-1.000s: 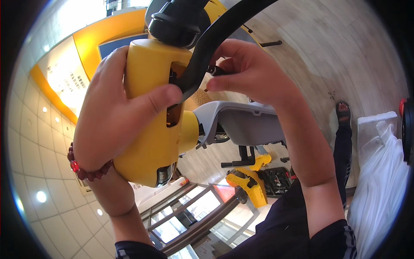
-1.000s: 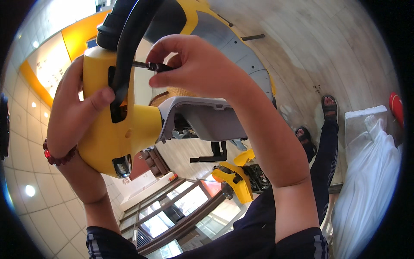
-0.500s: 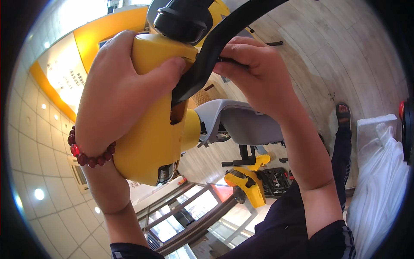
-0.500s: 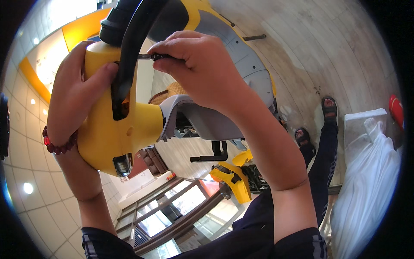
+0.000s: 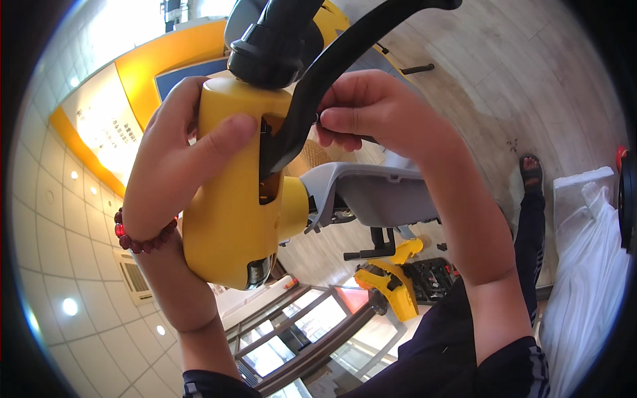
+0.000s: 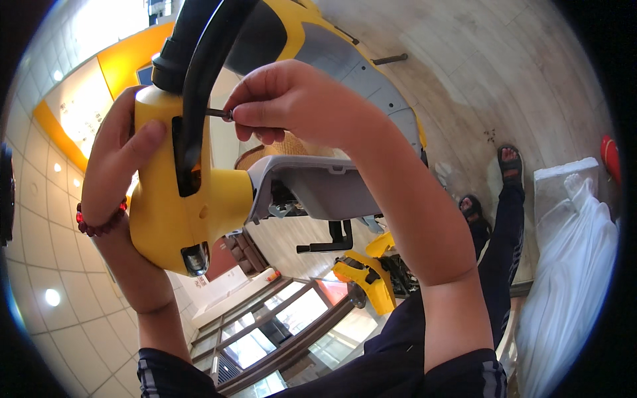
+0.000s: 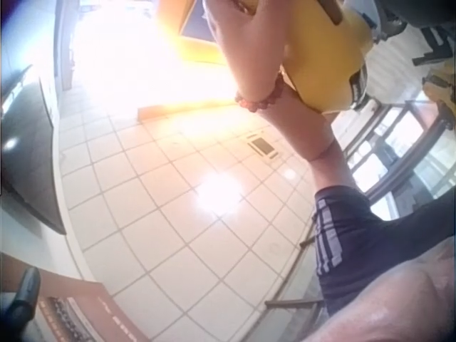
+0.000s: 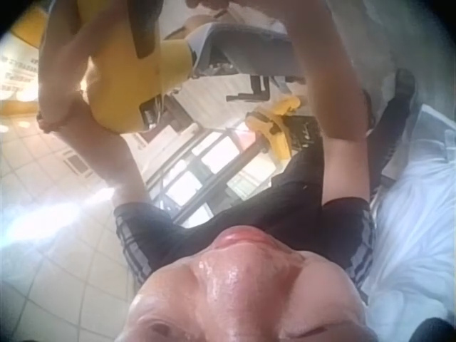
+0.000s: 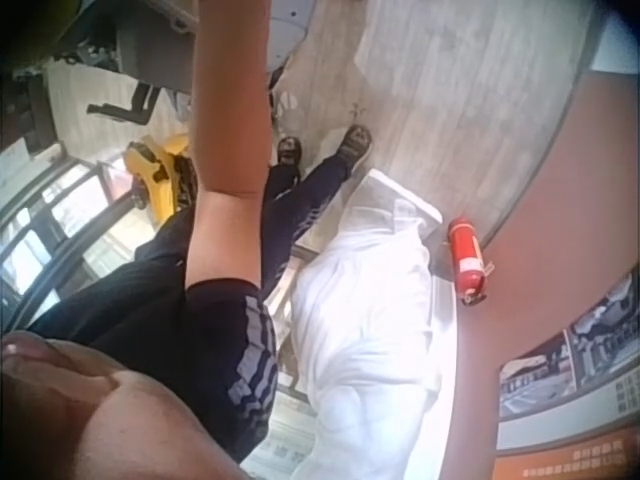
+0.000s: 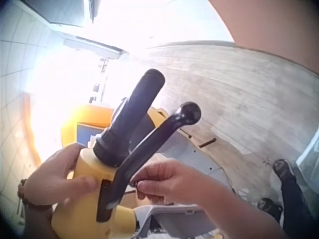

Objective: Repairing the handlebar controls of a yellow electric scooter using a screwdriver.

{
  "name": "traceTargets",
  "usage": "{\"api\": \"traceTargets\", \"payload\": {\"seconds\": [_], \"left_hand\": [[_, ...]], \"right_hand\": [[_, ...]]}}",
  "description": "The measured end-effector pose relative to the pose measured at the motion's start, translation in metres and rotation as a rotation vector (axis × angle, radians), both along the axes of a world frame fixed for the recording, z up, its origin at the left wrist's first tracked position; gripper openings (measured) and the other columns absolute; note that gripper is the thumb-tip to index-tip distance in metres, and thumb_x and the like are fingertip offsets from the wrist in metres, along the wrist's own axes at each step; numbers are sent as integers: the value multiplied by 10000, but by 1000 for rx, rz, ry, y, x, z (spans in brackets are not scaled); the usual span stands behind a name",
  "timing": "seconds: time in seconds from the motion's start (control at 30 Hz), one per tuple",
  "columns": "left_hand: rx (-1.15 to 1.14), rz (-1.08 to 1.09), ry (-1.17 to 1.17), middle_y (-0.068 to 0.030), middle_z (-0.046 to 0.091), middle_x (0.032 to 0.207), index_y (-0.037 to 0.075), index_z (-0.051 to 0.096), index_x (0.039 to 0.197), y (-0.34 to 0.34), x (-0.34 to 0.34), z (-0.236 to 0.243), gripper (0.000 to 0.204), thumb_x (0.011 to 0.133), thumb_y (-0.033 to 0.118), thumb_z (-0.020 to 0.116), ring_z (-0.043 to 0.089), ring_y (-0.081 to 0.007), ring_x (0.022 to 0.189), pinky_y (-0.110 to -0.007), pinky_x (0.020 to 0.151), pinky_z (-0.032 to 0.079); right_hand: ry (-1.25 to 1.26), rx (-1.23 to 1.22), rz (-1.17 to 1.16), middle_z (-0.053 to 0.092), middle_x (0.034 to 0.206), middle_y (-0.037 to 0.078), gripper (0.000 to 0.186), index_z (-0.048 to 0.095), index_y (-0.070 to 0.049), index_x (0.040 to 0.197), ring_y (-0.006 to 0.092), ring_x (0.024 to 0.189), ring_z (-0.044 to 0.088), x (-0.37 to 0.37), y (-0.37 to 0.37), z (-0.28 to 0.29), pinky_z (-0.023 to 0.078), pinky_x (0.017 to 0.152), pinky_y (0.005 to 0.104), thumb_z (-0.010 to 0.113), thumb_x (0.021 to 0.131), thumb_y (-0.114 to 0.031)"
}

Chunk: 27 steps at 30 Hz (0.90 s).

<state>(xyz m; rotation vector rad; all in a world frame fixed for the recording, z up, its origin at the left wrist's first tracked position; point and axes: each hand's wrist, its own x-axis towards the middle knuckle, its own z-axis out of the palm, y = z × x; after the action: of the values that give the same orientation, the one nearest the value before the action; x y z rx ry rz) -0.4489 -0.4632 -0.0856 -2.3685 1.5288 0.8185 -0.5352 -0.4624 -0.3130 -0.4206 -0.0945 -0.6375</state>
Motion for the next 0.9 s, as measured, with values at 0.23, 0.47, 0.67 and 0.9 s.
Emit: {"api": "traceTargets", "payload": {"seconds": [0.23,0.47,0.67,0.9], "left_hand": [[43,100,61,-97,577,961,-30,481,1085,-2,2,0,533,779,368,659,567,-148,862,-271,775,452],[18,117,54,-102,576,950,-30,483,1072,-3,-5,2,496,793,347,644,574,-145,852,-264,760,459],[12,98,6,-97,580,939,-29,483,1090,0,-5,-4,492,797,334,638,578,-147,831,-263,749,463],[23,113,13,-93,586,943,-28,475,1113,-2,-7,-4,450,827,299,590,582,-145,820,-260,738,468]], "right_hand": [[209,-95,-196,631,773,65,189,609,9,990,93,635,548,-4,5,8,458,628,216,607,821,-76],[124,-1,-322,625,781,49,213,633,1,964,104,708,565,3,13,6,453,652,222,666,761,-57],[282,-316,-677,647,802,65,129,662,21,860,123,605,558,5,8,-2,456,602,221,646,782,-81],[-48,76,9,625,751,67,195,607,11,975,65,615,536,5,0,-2,420,527,191,624,822,-109]]}}
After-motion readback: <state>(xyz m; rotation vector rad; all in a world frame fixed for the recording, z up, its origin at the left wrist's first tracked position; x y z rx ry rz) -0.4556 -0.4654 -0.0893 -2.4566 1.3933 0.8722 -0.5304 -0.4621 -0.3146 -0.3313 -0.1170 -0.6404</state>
